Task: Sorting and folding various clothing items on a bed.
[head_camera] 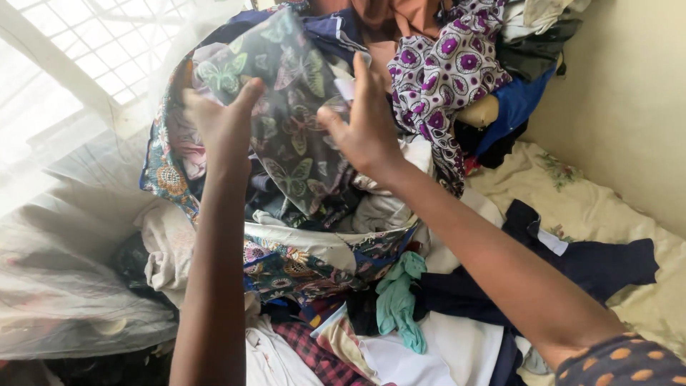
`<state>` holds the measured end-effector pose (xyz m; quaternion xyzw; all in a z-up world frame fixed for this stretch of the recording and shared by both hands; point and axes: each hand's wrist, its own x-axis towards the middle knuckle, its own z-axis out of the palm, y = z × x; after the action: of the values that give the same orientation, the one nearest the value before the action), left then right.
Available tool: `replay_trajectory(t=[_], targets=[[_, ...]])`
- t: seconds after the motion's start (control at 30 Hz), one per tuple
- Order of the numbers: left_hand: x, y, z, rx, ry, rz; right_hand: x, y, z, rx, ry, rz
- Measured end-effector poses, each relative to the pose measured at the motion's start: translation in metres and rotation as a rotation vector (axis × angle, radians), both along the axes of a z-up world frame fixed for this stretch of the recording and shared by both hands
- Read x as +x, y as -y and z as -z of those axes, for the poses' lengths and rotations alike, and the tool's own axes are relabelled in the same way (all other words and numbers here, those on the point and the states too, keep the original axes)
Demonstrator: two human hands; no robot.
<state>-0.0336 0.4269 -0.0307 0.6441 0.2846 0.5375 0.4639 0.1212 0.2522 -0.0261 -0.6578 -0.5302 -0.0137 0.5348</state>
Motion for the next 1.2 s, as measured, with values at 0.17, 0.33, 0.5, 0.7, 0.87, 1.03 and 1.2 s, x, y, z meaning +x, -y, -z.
replay_trajectory(t=[0.17, 0.33, 0.5, 0.7, 0.87, 1.03, 1.2], targets=[[0.025, 0.018, 0.014, 0.456, -0.452, -0.21, -0.047, -0.026, 0.061, -0.412, 0.343, 0.086], [0.058, 0.001, 0.06, 0.433, -0.98, -0.069, -0.054, -0.026, 0.113, -0.412, 0.425, 0.205], [0.063, -0.016, 0.065, 0.447, -0.991, -0.048, -0.064, -0.03, 0.115, -0.374, 0.386, 0.261], [0.057, -0.008, 0.046, 0.491, -0.954, -0.017, -0.07, -0.037, 0.119, -0.329, 0.347, 0.338], [0.044, -0.055, 0.111, 0.34, -0.8, 0.161, -0.081, 0.029, 0.155, -0.134, 0.325, 0.271], [0.024, -0.044, 0.163, 0.057, -0.676, 0.481, -0.094, 0.235, 0.171, -0.252, 0.207, -0.041], [-0.032, 0.049, 0.161, 0.375, -0.549, 0.469, -0.12, 0.448, 0.274, -0.673, -0.3, 0.32]])
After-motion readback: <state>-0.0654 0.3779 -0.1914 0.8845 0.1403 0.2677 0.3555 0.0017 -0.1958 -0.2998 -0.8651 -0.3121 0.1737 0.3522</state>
